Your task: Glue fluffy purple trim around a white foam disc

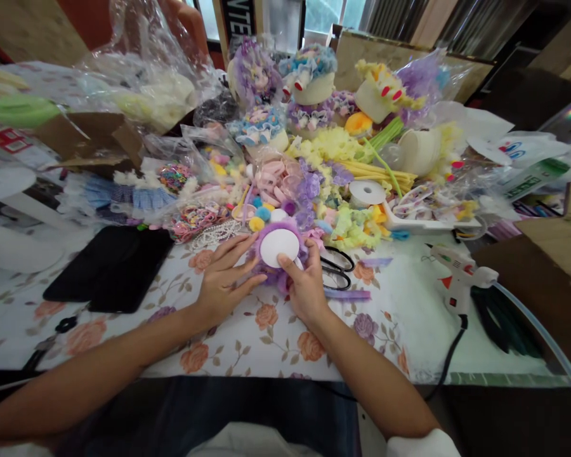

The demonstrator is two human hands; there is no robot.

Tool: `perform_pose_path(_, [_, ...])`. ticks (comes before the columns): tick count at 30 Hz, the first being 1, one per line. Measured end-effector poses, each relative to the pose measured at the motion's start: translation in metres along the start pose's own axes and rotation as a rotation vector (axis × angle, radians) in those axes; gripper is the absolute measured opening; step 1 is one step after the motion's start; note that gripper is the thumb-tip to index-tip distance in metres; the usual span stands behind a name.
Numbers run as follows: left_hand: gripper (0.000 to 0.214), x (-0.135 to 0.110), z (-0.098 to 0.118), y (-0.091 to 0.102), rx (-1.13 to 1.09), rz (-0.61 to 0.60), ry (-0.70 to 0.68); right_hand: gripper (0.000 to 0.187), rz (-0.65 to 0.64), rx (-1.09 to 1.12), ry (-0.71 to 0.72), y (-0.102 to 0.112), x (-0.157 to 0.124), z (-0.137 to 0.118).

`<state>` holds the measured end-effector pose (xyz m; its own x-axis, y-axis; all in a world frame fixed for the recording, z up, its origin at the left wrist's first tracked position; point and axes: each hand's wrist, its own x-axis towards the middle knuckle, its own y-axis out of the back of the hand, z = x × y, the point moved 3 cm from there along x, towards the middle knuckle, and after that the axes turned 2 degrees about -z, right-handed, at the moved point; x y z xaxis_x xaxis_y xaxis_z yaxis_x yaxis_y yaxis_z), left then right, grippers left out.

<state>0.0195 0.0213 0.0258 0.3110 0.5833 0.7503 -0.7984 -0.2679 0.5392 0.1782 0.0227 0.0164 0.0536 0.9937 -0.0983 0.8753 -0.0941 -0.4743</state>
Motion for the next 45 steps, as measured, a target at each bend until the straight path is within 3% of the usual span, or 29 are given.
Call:
perform_pose_path(3, [0.038, 0.0, -0.003, 0.0, -0.044, -0.005, 0.03, 0.054, 0.003, 0.011, 0.019, -0.002, 0.0, 0.0])
perform_pose_path(6, [0.053, 0.001, -0.01, 0.001, -0.07, -0.027, 0.118, 0.059, -0.031, 0.024, -0.051, -0.003, -0.001, 0.005])
perform_pose_path(9, [0.064, 0.001, -0.02, 0.003, -0.124, -0.139, 0.214, 0.057, -0.104, -0.033, -0.105, 0.0, -0.001, 0.012])
perform_pose_path(14, [0.087, 0.0, -0.03, 0.007, -0.225, -0.378, 0.223, 0.055, -0.259, -0.192, -0.145, 0.003, -0.002, 0.019])
perform_pose_path(18, [0.09, 0.0, -0.034, 0.009, -0.211, -0.423, 0.203, 0.057, -0.284, -0.235, -0.115, 0.002, -0.003, 0.019])
perform_pose_path(23, [0.085, 0.003, -0.031, 0.012, -0.175, -0.367, 0.145, 0.054, -0.279, -0.24, -0.076, 0.001, -0.005, 0.018])
perform_pose_path(30, [0.076, 0.003, -0.02, 0.016, -0.139, -0.176, 0.102, 0.055, -0.227, -0.087, -0.083, -0.003, -0.012, 0.012])
perform_pose_path(36, [0.051, 0.003, -0.012, 0.017, -0.066, -0.035, 0.091, 0.059, -0.132, -0.028, -0.054, -0.007, -0.012, 0.008])
perform_pose_path(40, [0.032, 0.004, -0.006, 0.02, -0.018, 0.097, -0.012, 0.06, -0.108, 0.021, -0.071, -0.007, -0.01, 0.008])
perform_pose_path(45, [0.029, 0.002, -0.004, 0.021, 0.004, 0.163, -0.086, 0.058, -0.11, 0.014, -0.079, -0.006, -0.007, 0.008])
